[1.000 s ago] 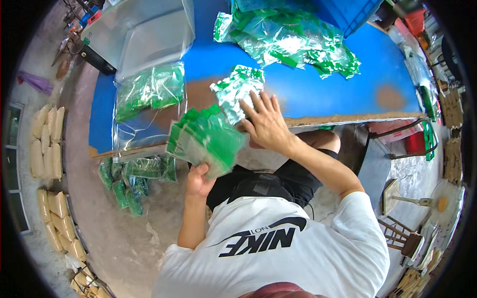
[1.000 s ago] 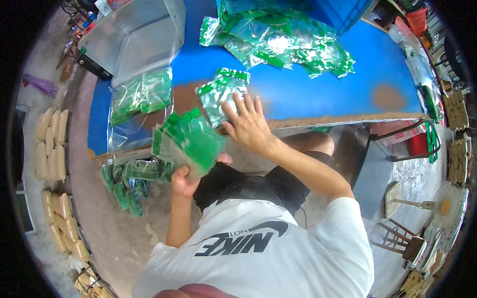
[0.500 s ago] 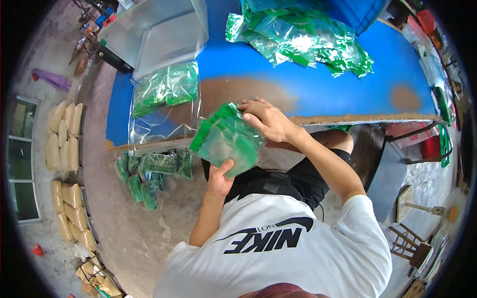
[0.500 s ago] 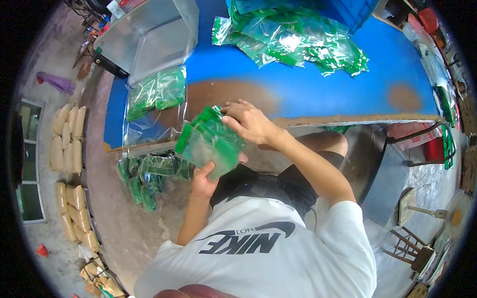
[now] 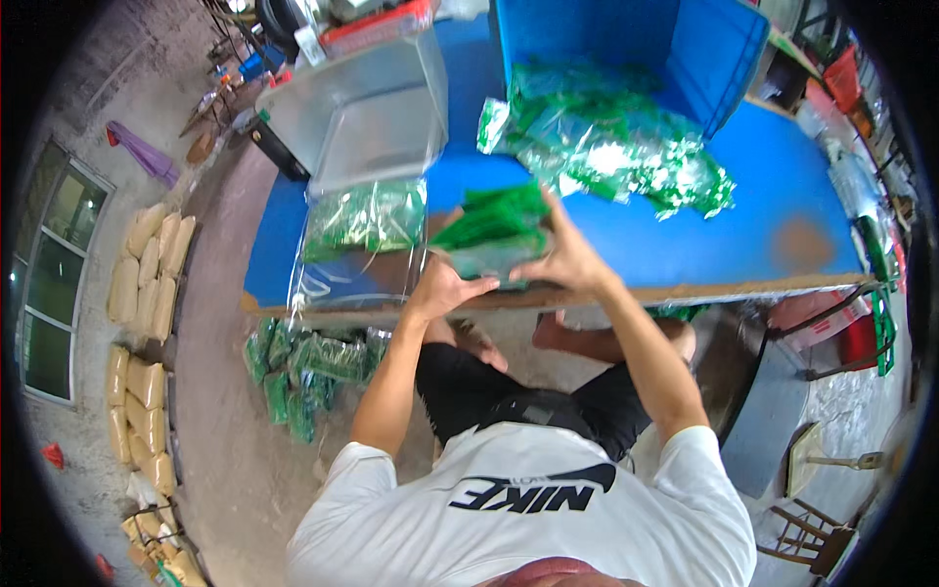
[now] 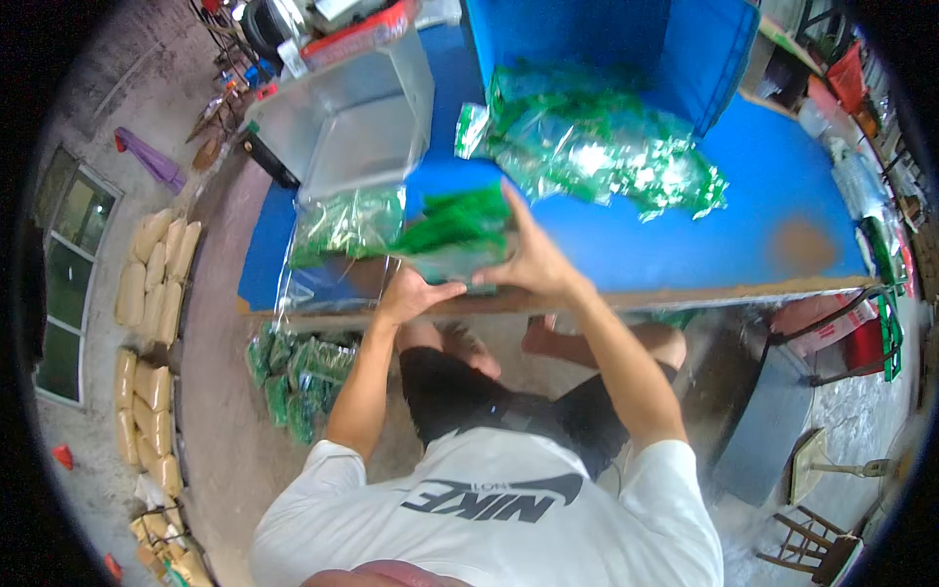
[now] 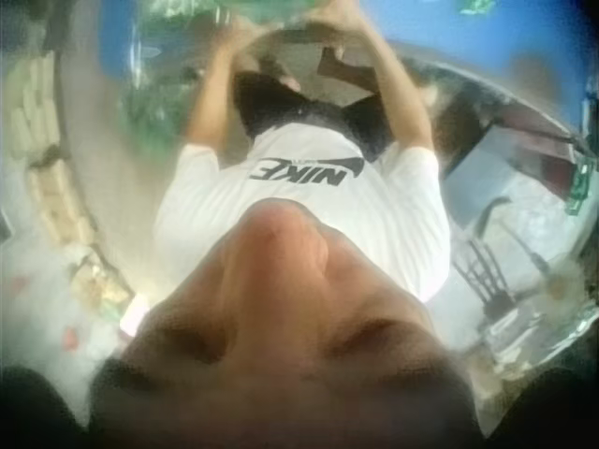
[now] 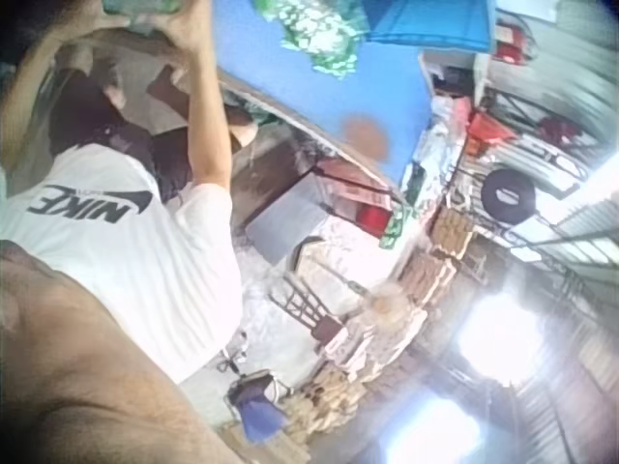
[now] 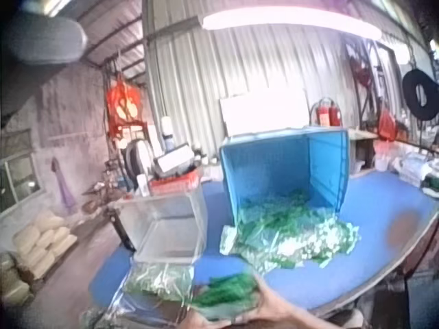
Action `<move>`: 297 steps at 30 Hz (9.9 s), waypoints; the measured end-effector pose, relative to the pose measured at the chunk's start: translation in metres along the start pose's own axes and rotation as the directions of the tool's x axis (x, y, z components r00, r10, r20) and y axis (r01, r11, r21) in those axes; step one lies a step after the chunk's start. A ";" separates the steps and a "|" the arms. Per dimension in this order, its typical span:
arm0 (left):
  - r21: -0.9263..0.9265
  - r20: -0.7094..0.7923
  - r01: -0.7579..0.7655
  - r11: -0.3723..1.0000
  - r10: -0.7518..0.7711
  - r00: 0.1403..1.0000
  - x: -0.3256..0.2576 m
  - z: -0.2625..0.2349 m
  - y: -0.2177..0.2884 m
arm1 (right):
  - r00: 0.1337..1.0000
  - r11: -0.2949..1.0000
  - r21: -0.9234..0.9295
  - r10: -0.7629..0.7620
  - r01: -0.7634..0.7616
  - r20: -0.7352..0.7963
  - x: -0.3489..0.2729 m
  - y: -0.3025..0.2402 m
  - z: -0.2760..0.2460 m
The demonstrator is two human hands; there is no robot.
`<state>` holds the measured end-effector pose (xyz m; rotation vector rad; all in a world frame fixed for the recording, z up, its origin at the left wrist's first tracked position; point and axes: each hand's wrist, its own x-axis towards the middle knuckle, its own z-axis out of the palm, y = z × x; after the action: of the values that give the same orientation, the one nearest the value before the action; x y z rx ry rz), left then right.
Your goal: The recorder is counting green packets from a blue bin and placing them into a larger plastic bag.
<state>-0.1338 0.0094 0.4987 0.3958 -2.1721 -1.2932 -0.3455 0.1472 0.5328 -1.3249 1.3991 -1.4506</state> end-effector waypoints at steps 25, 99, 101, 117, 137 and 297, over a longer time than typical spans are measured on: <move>-0.210 -0.033 -0.062 0.976 0.056 0.998 0.004 0.018 -0.028 | 0.987 0.824 -0.544 -0.148 0.160 0.067 0.024 0.047 0.016; 0.272 0.078 0.379 0.885 -0.412 0.908 -0.047 -0.069 0.011 | 0.930 0.838 0.546 0.193 0.011 -0.314 -0.010 -0.012 0.022; 0.282 0.071 0.359 0.890 -0.392 0.917 -0.039 -0.053 0.020 | 0.933 0.821 0.568 0.246 -0.057 -0.261 -0.011 -0.023 0.025; 0.521 -0.249 0.005 0.854 0.147 0.957 0.009 -0.017 0.067 | 0.833 0.829 0.144 0.504 -0.541 0.228 0.010 -0.028 0.017; -0.190 -0.581 0.156 0.969 -0.239 0.778 0.007 -0.106 0.004 | 0.811 0.792 0.207 0.517 -0.575 0.272 0.092 0.000 0.087; -0.938 0.072 0.272 0.216 -0.645 0.761 -0.131 0.077 0.001 | 0.883 0.541 -0.725 -0.073 0.425 0.463 -0.080 0.025 0.013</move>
<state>-0.0771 0.1318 0.4293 0.7520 -0.6916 -2.3344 -0.3192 0.2170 0.4920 -2.3420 1.7112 -0.5542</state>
